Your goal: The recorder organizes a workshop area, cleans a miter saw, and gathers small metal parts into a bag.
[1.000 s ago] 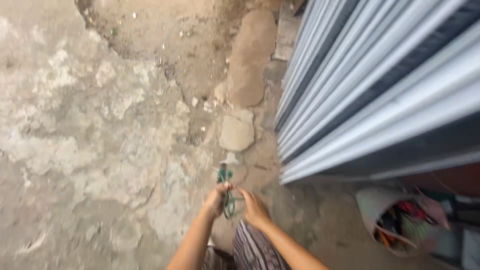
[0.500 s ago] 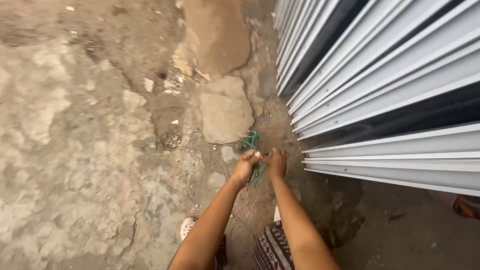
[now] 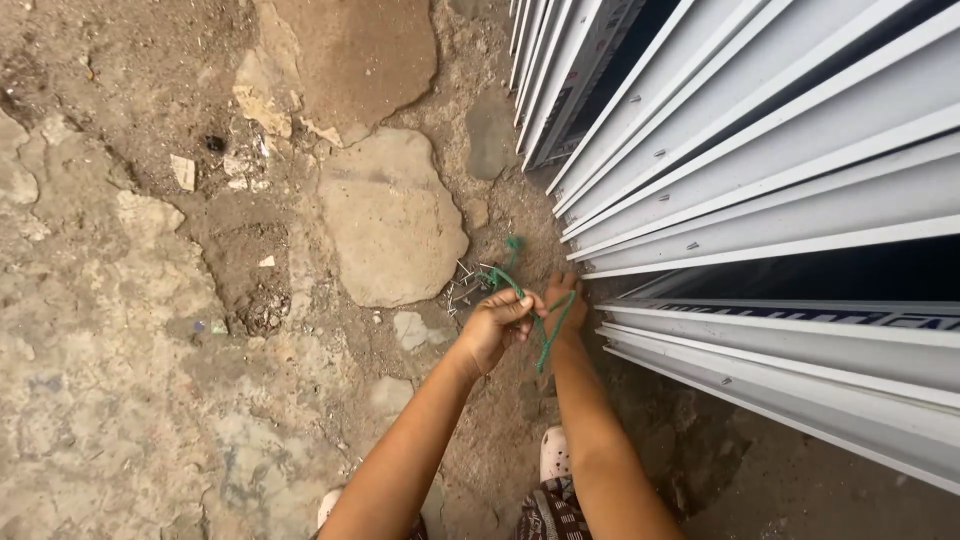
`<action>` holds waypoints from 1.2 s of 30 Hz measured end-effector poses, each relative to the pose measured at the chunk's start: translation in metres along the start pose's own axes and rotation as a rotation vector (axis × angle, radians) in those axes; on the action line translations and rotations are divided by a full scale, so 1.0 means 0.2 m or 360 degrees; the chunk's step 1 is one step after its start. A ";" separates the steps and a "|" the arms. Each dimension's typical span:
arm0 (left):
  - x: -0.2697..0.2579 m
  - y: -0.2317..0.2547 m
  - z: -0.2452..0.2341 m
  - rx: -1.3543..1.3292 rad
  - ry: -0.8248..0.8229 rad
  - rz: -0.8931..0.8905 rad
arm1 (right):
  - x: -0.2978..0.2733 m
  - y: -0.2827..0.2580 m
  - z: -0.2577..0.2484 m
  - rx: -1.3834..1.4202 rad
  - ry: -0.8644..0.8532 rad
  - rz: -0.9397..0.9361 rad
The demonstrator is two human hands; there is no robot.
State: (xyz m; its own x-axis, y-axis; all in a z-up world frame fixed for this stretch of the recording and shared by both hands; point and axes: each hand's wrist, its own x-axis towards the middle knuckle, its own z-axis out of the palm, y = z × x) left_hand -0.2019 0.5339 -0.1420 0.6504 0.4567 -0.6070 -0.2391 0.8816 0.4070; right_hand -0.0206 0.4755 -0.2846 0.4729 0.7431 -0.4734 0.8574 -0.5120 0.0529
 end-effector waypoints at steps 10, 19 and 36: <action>-0.44 0.10 0.19 -0.0352 0.0144 0.0038 | -0.66 -0.14 -0.93 0.2042 0.0675 0.0175; -1.14 0.45 0.69 -0.0688 0.0118 0.0119 | -1.57 -0.41 -1.95 0.1267 0.0471 -0.0894; -2.29 0.57 1.95 0.0587 -0.0264 -0.0195 | -3.01 0.24 -2.68 0.1900 -0.0044 -0.0153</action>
State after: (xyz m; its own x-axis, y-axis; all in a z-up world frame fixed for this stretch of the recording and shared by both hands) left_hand -0.2451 0.3795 0.4492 0.7723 0.2989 -0.5605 0.1020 0.8125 0.5740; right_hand -0.1552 0.2351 0.4735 0.4002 0.7980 -0.4505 0.1523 -0.5427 -0.8260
